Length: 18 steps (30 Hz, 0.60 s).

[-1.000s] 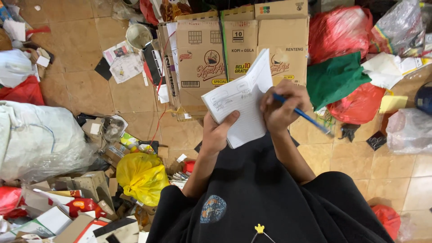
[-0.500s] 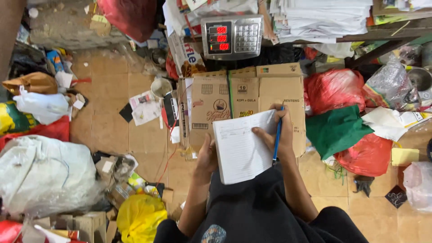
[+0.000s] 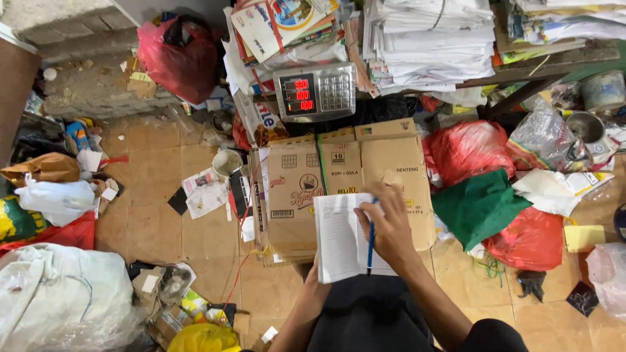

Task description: Weighing a bag and cardboard boxes on a digital scale and recording the weights in a notebook.

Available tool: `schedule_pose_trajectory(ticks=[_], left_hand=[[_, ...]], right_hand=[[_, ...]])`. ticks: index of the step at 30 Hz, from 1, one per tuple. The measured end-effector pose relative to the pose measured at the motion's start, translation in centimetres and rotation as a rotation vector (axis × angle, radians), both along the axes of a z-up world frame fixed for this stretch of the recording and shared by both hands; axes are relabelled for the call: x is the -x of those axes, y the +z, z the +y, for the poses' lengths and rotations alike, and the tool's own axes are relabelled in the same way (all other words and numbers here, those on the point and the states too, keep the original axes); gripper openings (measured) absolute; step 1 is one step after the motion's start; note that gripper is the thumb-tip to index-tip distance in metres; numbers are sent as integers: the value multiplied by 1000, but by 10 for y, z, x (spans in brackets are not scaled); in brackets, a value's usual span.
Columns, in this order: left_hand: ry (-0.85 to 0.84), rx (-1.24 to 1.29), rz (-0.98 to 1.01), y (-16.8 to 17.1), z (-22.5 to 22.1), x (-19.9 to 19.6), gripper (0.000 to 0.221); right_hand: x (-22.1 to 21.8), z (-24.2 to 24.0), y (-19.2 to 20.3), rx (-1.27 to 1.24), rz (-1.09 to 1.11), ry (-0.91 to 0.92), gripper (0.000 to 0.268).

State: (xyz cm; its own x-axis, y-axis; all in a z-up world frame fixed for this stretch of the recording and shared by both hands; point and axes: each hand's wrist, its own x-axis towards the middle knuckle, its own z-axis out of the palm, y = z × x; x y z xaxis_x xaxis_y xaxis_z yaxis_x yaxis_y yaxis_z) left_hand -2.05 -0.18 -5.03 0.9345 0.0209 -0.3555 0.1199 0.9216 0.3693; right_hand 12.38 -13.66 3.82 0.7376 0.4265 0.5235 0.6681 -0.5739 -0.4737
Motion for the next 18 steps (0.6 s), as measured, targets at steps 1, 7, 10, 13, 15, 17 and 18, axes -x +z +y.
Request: schedule_pose_trajectory(ticks=[1, 7, 10, 13, 15, 17, 18], left_hand=[[2, 5, 9, -23, -3, -13, 60], [16, 128, 50, -103, -15, -31, 58], [54, 173, 82, -128, -22, -15, 57], [110, 192, 37, -140, -27, -3, 58], [78, 167, 33, -165, -24, 5, 60], [45, 158, 49, -226, -17, 17, 59], [-1, 152, 67, -255, -12, 26, 59]], right_hand=[[1, -2, -5, 5, 9, 2, 23], [5, -6, -25, 252, 194, 178, 44], [8, -5, -21, 194, 263, 194, 39], [10, -3, -22, 153, 302, 228, 29], [14, 2, -23, 131, 317, 230, 22], [12, 8, -25, 110, 338, 239, 23], [14, 11, -25, 90, 362, 235, 24]])
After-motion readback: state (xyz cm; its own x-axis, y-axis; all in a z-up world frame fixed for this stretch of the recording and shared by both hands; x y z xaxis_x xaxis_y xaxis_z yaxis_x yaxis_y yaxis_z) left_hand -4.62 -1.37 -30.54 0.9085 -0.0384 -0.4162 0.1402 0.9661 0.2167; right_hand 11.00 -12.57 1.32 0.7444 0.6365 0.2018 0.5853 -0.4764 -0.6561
